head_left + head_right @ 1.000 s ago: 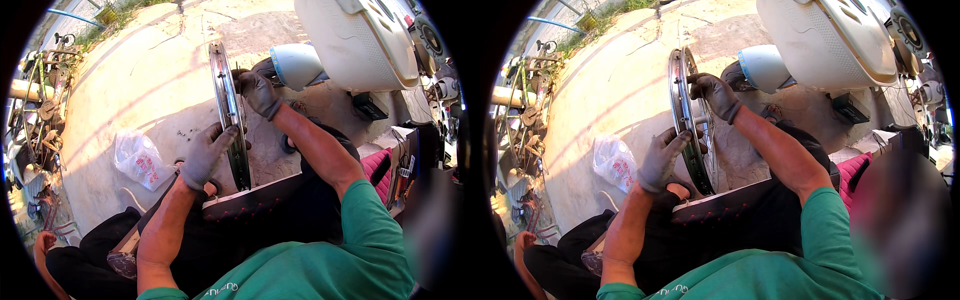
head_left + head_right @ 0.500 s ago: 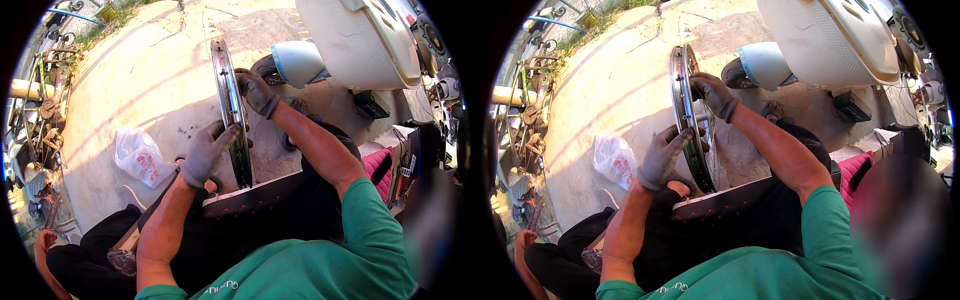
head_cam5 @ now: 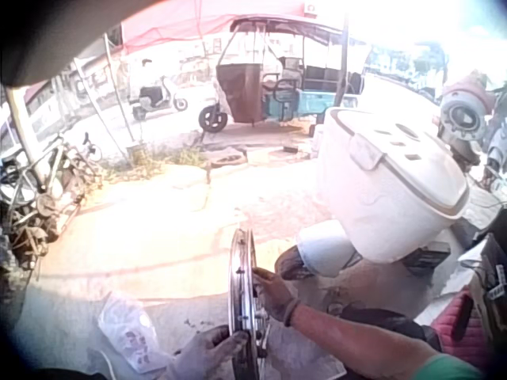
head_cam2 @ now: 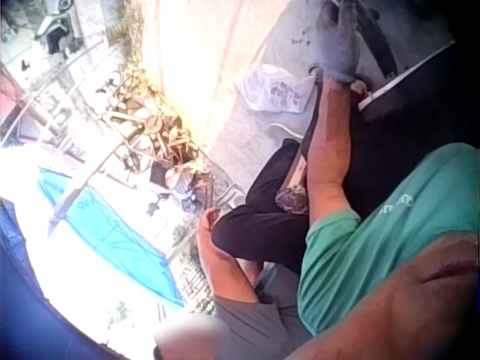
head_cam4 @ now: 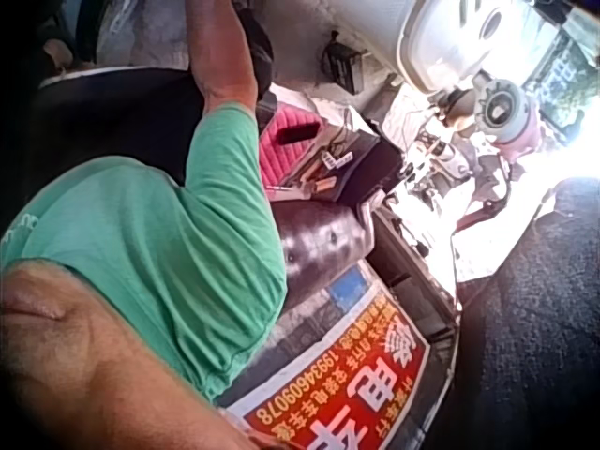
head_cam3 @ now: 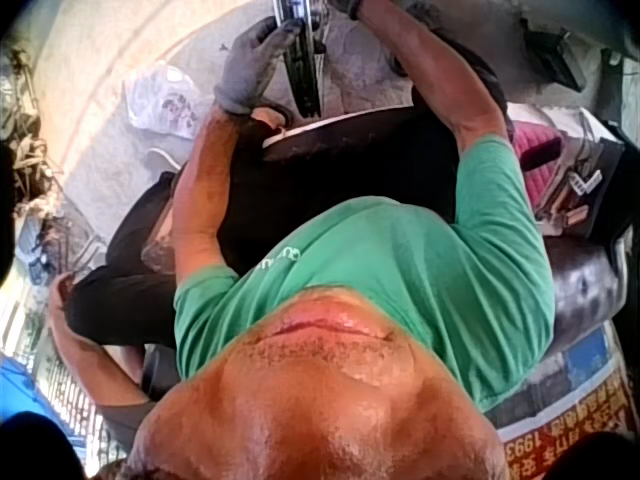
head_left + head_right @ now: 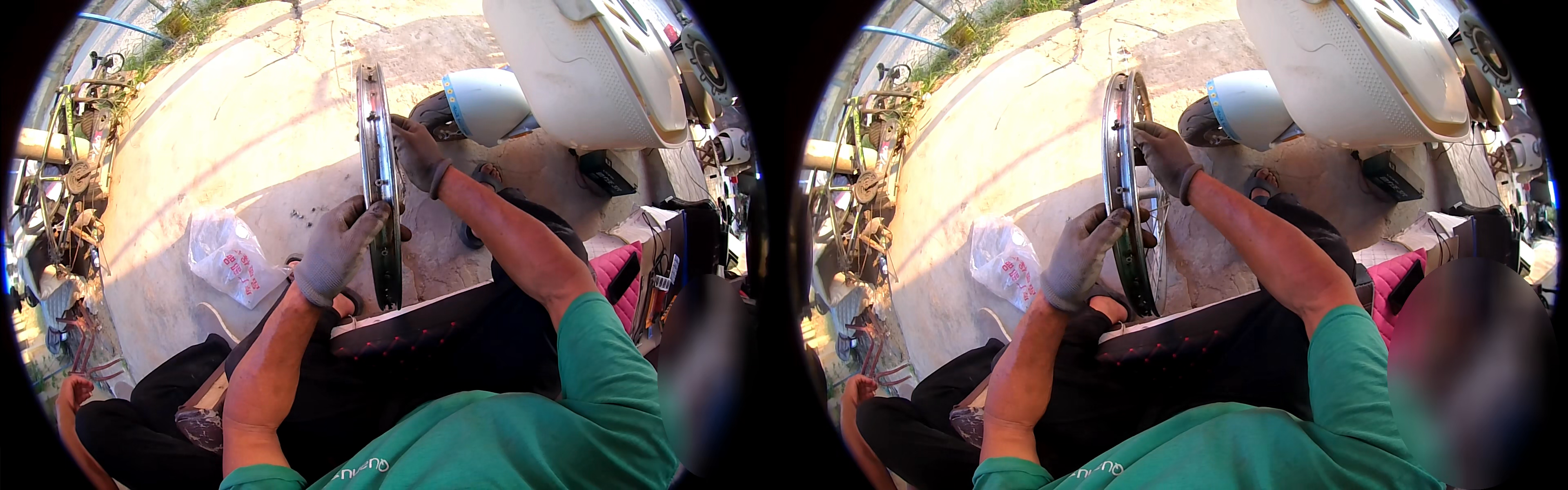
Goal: The person sits on the ground and repeatedly inserts small metal pieces into the rim of a bicycle wheel, rotating the wheel to access different sections. The person handles the wheel and metal pieces by hand throughout the process.
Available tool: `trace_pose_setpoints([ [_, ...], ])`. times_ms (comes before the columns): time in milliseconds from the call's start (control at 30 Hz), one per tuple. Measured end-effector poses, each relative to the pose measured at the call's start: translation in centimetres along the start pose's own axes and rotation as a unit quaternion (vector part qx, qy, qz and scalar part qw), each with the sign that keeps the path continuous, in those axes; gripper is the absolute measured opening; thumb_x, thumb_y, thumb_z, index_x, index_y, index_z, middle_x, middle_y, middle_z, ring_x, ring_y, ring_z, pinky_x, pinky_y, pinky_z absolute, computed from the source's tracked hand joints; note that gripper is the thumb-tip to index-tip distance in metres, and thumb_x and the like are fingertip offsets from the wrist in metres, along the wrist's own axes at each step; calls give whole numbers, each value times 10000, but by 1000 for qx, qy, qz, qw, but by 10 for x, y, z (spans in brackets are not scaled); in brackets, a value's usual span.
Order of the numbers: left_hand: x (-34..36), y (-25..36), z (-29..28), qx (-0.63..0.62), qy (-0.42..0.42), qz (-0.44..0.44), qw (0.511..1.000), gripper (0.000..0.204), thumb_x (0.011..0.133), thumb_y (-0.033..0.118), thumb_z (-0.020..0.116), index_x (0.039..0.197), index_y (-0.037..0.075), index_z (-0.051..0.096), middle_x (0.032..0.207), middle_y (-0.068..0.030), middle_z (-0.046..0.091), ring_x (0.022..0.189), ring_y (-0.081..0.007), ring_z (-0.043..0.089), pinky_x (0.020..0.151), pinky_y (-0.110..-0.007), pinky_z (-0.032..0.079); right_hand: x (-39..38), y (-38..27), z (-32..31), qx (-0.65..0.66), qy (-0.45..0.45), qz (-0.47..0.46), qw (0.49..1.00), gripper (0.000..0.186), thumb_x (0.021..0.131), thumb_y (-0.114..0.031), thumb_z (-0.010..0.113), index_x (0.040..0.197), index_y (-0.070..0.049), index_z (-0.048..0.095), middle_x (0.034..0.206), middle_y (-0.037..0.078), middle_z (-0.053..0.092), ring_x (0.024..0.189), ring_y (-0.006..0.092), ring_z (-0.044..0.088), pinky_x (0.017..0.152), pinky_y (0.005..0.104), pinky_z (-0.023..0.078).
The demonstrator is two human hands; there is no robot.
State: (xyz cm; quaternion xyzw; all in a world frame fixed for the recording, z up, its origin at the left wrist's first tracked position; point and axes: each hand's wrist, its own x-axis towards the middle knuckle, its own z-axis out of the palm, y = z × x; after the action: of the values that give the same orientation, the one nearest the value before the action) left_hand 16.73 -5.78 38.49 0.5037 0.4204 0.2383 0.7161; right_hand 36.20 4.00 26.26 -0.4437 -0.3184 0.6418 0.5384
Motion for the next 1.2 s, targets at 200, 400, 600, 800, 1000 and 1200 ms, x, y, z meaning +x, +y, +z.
trace_pose_setpoints([
  [200, 1, -1, -1, 7, -3, 11, 1000, 394, 1111, 291, 527, 1257, -48, 666, 1010, -128, 765, 964, -168, 703, 924, -332, 533, 6, 9, -10, -27, -91, 6, 995, 368, 1086, -236, 570, 1340, 19, 649, 1166, 89, 726, 1055, 169, 679, 943, 315, 540],
  [400, -1, -3, 0, -21, -8, 14, 1000, 349, 1108, 260, 559, 1250, -49, 636, 1033, -121, 739, 960, -183, 728, 887, -323, 559, 7, 11, -14, -65, -144, 17, 987, 449, 1080, -292, 574, 1390, 29, 621, 1282, 138, 729, 1176, 229, 711, 1017, 353, 561],
  [600, -6, 0, 2, -33, -3, 10, 999, 338, 1102, 259, 578, 1236, -46, 632, 1045, -109, 722, 956, -177, 723, 883, -324, 562, 0, 10, 1, -35, -110, 19, 993, 254, 1092, -165, 569, 1218, 3, 712, 942, -56, 660, 812, 35, 526, 755, 227, 465],
  [800, -3, -4, 5, -11, -2, 6, 1000, 356, 1091, 281, 601, 1239, -40, 642, 1057, -80, 715, 969, -138, 676, 893, -307, 538, 7, 14, -21, -54, -173, 15, 983, 487, 1060, -283, 600, 1420, 45, 580, 1295, 162, 715, 1164, 253, 715, 938, 373, 611],
  [1000, -6, -13, 1, 48, -4, 22, 999, 367, 1082, 311, 618, 1210, -26, 683, 1018, -52, 703, 925, -109, 613, 867, -298, 503, -14, -24, 7, -54, -210, 37, 975, 427, 1055, -238, 543, 1358, 49, 636, 1231, 173, 741, 1105, 220, 735, 919, 344, 608],
  [1200, -2, 14, -42, 105, 46, 48, 992, 407, 1094, 332, 591, 1250, -30, 694, 1052, -97, 766, 990, -155, 693, 903, -282, 514, -23, -40, 2, -136, -221, 27, 965, 429, 1092, -282, 437, 1257, -7, 722, 1091, 131, 770, 948, 174, 741, 882, 322, 602],
])
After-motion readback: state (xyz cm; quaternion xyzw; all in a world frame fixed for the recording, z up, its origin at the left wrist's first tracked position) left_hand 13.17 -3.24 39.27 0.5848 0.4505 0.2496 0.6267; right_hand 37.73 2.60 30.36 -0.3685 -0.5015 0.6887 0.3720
